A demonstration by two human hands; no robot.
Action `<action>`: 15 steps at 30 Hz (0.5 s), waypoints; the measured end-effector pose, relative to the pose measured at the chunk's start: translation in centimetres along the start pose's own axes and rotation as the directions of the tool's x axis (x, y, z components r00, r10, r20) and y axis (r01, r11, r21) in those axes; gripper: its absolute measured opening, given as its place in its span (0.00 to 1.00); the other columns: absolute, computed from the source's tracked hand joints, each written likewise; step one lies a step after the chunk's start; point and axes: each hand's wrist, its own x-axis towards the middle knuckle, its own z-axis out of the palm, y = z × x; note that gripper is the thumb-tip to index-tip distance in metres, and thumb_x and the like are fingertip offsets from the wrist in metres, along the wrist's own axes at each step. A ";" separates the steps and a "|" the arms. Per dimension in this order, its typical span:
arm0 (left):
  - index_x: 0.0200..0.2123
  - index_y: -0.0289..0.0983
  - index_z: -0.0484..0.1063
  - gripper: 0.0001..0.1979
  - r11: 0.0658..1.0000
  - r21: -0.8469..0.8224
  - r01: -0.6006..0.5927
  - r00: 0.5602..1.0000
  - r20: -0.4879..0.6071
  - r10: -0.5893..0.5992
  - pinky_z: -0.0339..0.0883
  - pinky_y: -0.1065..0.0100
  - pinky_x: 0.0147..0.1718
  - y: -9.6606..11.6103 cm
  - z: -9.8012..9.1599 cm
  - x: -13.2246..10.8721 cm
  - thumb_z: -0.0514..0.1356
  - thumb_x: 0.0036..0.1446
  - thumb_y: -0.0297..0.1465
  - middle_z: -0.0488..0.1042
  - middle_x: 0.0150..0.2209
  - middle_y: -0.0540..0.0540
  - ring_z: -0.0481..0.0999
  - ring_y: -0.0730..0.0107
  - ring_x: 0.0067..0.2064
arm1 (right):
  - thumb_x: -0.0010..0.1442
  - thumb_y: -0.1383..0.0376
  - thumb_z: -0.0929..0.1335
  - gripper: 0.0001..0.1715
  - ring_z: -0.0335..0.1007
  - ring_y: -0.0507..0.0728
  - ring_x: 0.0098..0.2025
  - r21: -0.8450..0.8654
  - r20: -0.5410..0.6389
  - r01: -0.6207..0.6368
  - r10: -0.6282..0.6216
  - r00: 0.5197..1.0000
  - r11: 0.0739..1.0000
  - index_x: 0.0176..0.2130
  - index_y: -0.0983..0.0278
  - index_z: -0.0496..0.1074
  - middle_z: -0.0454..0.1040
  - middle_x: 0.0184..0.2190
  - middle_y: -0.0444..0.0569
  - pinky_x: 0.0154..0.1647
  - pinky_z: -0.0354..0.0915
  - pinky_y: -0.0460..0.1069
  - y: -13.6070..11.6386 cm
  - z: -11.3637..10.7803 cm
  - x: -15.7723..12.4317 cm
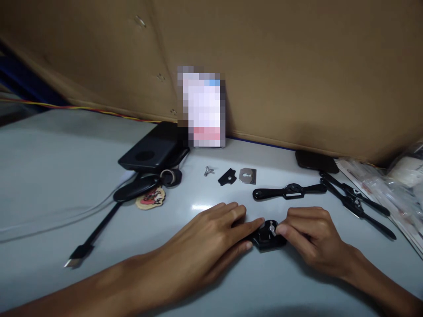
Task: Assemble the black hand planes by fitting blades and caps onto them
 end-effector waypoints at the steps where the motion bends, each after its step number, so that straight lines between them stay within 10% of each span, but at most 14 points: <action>1: 0.56 0.40 0.73 0.14 1.000 -0.005 0.003 1.000 0.008 -0.003 0.63 0.66 0.33 0.0 0.0 0.0 0.52 0.73 0.30 0.71 0.36 0.47 0.69 0.65 0.34 | 0.75 0.64 0.62 0.29 0.55 0.48 0.20 0.019 0.021 0.013 -0.014 1.000 1.000 0.21 0.65 0.70 0.62 0.18 0.41 0.23 0.50 0.47 -0.1 0.1 -0.1; 6: 0.55 0.40 0.73 0.14 1.000 -0.014 0.005 1.000 0.008 -0.005 0.63 0.66 0.34 0.2 -0.1 0.1 0.52 0.73 0.30 0.71 0.35 0.47 0.69 0.65 0.34 | 0.75 0.62 0.62 0.21 0.62 0.50 0.22 -0.046 0.023 0.039 -0.038 0.999 0.998 0.37 0.65 0.81 0.70 0.22 0.43 0.25 0.55 0.47 -0.2 0.2 -0.4; 15: 0.57 0.41 0.72 0.15 1.000 -0.009 0.004 1.000 -0.008 -0.004 0.63 0.66 0.34 -0.1 0.1 -0.1 0.53 0.73 0.31 0.71 0.36 0.47 0.69 0.65 0.35 | 0.76 0.63 0.61 0.29 0.58 0.49 0.21 -0.080 0.053 0.065 -0.061 0.997 0.995 0.25 0.66 0.74 0.66 0.19 0.43 0.24 0.53 0.47 -0.3 0.2 -0.4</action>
